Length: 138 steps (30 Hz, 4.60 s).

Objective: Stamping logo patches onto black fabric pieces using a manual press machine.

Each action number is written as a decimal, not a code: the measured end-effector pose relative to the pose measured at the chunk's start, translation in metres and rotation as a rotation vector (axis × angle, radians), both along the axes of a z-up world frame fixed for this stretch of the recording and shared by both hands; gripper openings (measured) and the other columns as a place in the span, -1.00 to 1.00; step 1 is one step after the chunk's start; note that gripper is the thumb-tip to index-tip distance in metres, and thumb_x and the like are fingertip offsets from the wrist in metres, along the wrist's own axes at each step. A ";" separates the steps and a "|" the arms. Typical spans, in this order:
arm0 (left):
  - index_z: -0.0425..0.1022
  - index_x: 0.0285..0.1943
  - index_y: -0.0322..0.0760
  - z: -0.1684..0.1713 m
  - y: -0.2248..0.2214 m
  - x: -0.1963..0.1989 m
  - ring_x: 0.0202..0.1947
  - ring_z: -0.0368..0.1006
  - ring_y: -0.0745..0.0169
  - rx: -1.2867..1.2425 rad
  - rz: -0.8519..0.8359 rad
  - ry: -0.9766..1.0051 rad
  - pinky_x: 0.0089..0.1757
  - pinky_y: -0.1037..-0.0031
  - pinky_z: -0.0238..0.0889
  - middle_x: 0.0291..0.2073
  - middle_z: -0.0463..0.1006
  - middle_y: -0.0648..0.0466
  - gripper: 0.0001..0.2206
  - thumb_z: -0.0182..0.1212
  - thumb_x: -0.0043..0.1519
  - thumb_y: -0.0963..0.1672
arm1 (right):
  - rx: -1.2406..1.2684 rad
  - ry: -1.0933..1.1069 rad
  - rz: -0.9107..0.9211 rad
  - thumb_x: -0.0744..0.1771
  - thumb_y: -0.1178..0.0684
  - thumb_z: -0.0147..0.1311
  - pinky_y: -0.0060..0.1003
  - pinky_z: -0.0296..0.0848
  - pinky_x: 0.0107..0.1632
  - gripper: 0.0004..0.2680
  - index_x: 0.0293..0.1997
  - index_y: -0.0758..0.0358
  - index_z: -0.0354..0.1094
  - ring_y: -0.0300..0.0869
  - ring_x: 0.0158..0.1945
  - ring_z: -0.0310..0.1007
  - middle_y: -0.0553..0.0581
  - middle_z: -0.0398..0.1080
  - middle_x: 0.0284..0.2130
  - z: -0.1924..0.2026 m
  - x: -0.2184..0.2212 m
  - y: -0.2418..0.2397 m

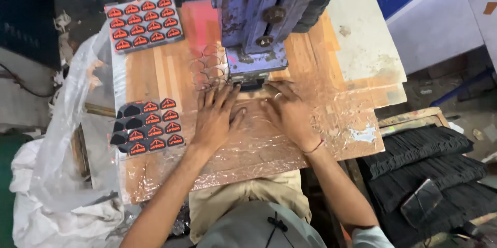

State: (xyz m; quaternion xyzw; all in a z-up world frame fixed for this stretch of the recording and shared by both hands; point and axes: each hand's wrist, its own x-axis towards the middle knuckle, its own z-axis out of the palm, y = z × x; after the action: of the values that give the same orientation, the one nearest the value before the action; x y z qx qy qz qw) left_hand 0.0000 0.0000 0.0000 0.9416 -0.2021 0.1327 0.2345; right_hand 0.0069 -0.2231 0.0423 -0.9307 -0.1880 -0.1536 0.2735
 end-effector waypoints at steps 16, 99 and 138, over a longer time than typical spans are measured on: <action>0.31 0.44 -0.31 0.003 0.000 0.001 0.38 0.10 -0.26 -0.021 -0.005 0.008 0.27 -0.13 -0.10 0.32 0.34 -0.18 -0.41 0.19 0.26 0.04 | -0.284 -0.090 0.106 0.33 -0.08 0.14 0.03 0.24 0.26 -0.58 0.29 0.36 0.33 0.12 0.24 0.27 0.29 0.36 0.13 -0.010 0.008 0.007; 0.64 0.10 -0.16 -0.029 -0.013 0.043 0.00 0.40 0.11 -0.025 -0.056 -0.338 -0.02 0.13 0.28 -0.07 0.58 0.17 -0.67 0.22 0.13 -0.19 | -0.116 -0.169 -0.452 0.37 0.09 0.30 -0.10 0.49 0.02 -0.71 0.17 0.41 0.44 0.14 -0.01 0.52 0.35 0.51 -0.04 0.052 -0.012 -0.142; 0.27 0.46 -0.29 -0.014 0.006 0.011 0.45 0.04 -0.32 0.038 -0.032 -0.088 0.34 -0.14 -0.11 0.46 0.16 -0.18 -0.39 0.13 0.31 0.09 | -0.316 -0.034 0.352 0.36 -0.26 0.04 0.07 -0.05 0.46 -0.48 0.37 0.37 0.23 0.18 0.44 0.09 0.40 0.22 0.32 -0.015 0.033 -0.028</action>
State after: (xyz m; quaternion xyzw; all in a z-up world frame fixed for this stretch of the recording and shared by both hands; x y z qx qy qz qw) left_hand 0.0110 0.0064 -0.0136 0.9358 -0.2296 0.1662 0.2095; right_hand 0.0398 -0.2511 0.0276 -0.9121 -0.3737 -0.0877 0.1439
